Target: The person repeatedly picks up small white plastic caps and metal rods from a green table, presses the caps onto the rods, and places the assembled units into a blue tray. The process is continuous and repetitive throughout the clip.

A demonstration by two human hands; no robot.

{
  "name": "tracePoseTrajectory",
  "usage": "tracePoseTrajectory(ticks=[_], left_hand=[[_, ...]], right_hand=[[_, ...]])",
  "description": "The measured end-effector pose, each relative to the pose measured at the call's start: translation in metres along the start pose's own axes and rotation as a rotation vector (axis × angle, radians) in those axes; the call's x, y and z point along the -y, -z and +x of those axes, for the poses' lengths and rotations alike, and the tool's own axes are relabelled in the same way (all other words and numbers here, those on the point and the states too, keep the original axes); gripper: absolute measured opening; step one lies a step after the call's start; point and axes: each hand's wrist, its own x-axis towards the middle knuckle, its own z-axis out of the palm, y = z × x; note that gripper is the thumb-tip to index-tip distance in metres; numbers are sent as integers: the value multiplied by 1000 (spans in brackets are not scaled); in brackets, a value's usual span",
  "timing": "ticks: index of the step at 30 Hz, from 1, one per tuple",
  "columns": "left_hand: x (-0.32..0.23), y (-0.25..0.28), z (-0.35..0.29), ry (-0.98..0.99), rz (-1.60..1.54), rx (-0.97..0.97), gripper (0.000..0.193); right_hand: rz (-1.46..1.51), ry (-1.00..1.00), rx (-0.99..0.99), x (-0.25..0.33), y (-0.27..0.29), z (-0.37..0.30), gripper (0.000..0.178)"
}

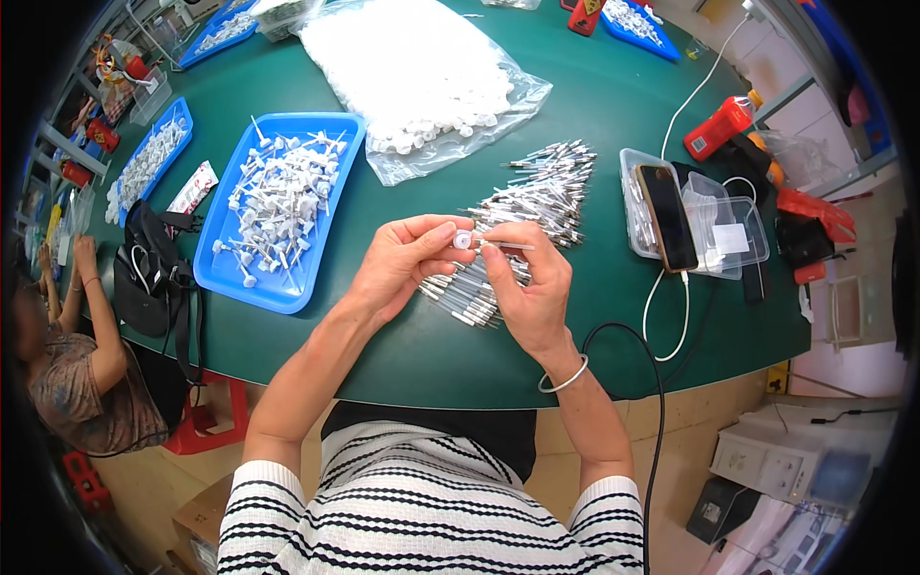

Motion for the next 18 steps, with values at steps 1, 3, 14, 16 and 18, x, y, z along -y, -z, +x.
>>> tracePoseTrajectory(ticks=[1, 3, 14, 16, 18], left_hand=[[0, 0, 0, 3, 3, 0, 26], [0, 1, 0, 8, 8, 1, 26], [0, 0, 1, 9, 27, -1, 27], [1, 0, 1, 4, 36, -4, 27], [1, 1, 1, 0, 47, -10, 26]], right_hand=[[-8, 3, 1, 0, 0, 0, 14], [-23, 10, 2, 1, 0, 1, 14], [-59, 44, 9, 2, 1, 1, 15], [-68, 51, 11, 2, 1, 1, 16], [-75, 56, 12, 3, 1, 2, 16]])
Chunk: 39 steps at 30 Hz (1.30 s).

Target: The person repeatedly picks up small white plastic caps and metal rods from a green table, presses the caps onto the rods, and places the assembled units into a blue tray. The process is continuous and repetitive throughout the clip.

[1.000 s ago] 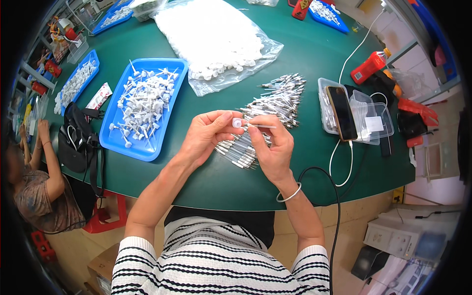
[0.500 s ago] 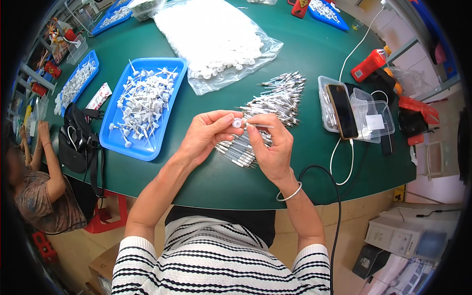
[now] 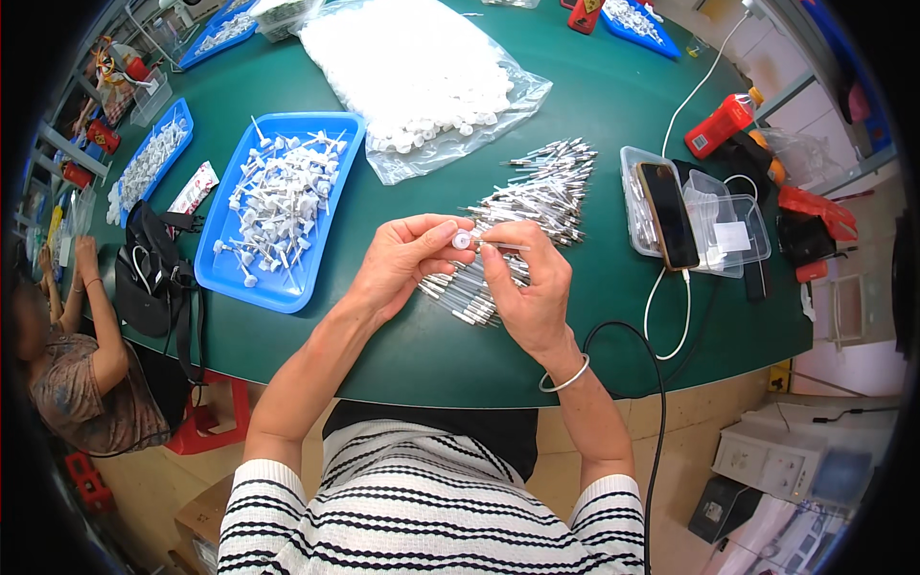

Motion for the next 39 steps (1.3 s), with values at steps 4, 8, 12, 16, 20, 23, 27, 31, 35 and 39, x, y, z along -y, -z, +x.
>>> tracePoseTrajectory(ticks=[4, 8, 12, 16, 20, 23, 27, 31, 35, 39], left_hand=[[0, -1, 0, -12, 8, -1, 26], [-1, -2, -1, -37, 18, -8, 25], [0, -2, -1, -46, 30, -13, 25], [-1, -3, -1, -46, 32, -11, 24], [1, -2, -1, -32, 1, -11, 24], [1, -4, -1, -2, -60, -14, 24], [1, -4, -1, 38, -150, -10, 24], [5, 4, 1, 48, -188, 40, 25], [4, 4, 1, 59, -216, 56, 25], [5, 5, 1, 69, -242, 70, 26]], right_hand=[[-15, 9, -3, 0, 0, 0, 17], [-22, 16, -6, 0, -1, -1, 17], [-47, 38, -9, -1, 0, -1, 19], [-67, 63, -10, -2, -1, -2, 20], [-79, 78, -7, -1, -1, -1, 21], [-91, 89, -12, -2, -1, -2, 21], [-95, 111, -24, -2, -1, -2, 20], [-86, 113, -22, -2, -2, -2, 20], [-79, 112, -21, -3, -2, -2, 20], [-73, 112, -18, -3, -2, -3, 20]])
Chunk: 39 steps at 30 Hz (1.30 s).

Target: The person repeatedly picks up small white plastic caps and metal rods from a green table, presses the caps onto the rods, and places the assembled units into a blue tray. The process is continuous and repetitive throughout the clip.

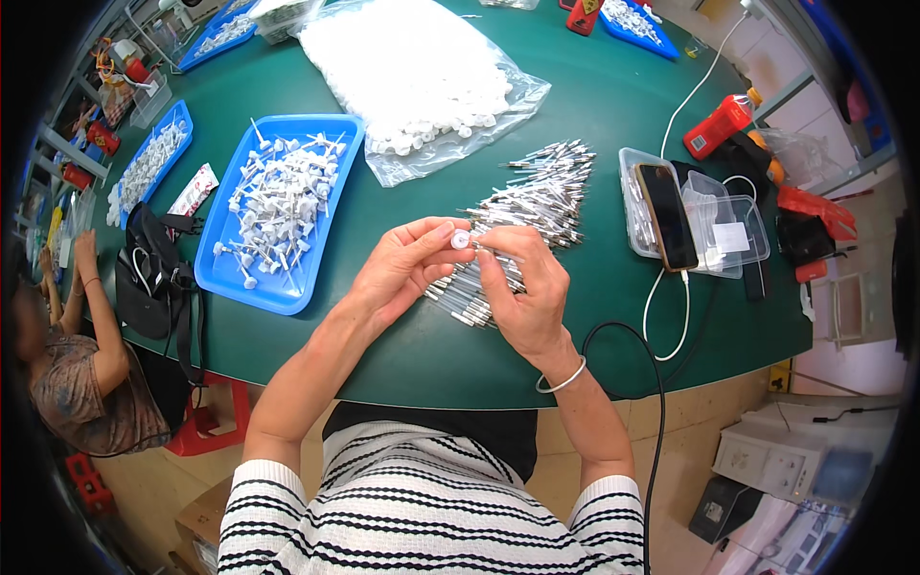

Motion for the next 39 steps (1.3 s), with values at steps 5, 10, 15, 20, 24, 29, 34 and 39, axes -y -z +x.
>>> tracePoseTrajectory(ticks=[5, 10, 15, 20, 24, 29, 34, 39], left_hand=[[0, 0, 1, 17, -31, 9, 26], [0, 1, 1, 22, -39, 7, 25], [-1, 0, 1, 10, -18, -8, 25], [-1, -1, 0, 5, -7, -7, 25], [-1, -2, 0, 1, 20, -24, 25], [-1, -1, 0, -13, 40, -26, 25], [-2, -3, -1, -23, 67, -33, 24], [-3, -4, -2, -33, 104, -41, 24]], right_hand=[[6, -1, -2, 0, 0, -1, 21], [0, 4, 2, 2, 0, 0, 23], [7, -1, 3, 2, 0, 0, 23], [4, 10, 16, 1, 0, -1, 23], [4, 8, 25, 2, 1, 0, 23], [12, 2, 29, 2, 0, 0, 22], [15, 2, 36, 2, 1, 0, 21], [25, -18, 43, 2, 1, 0, 21]])
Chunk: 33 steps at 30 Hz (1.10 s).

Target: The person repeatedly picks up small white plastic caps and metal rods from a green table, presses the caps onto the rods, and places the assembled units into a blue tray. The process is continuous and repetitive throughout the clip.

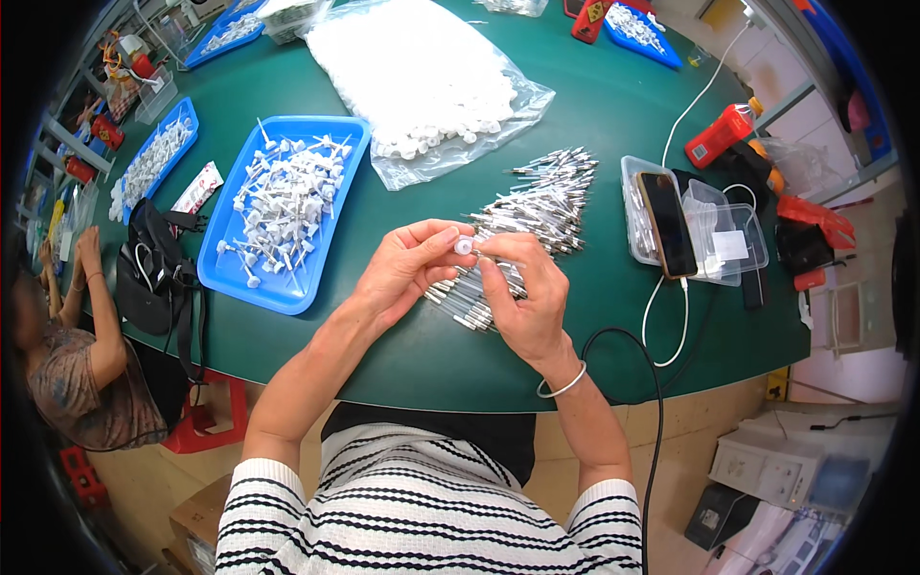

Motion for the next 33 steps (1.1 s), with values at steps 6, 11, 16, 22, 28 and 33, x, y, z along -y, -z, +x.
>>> tracePoseTrajectory(ticks=[6, 11, 16, 22, 28, 33], left_hand=[[0, -1, 0, 1, 16, -6, 24], [0, -1, 0, -1, 22, -8, 24], [2, -1, 1, 1, 32, -1, 24], [3, 2, 2, 40, 45, 4, 24], [4, 4, 4, 72, 31, 46, 25], [4, 5, 4, 89, 8, 57, 25]], right_hand=[[16, -21, 5, 0, 1, 0, 20], [20, -30, 6, 1, 1, 1, 19], [27, -42, -14, -1, 1, 1, 17], [56, -87, -15, -1, 2, 2, 15], [114, -170, -19, -2, 4, 2, 11], [162, -216, -18, -2, 4, 2, 9]])
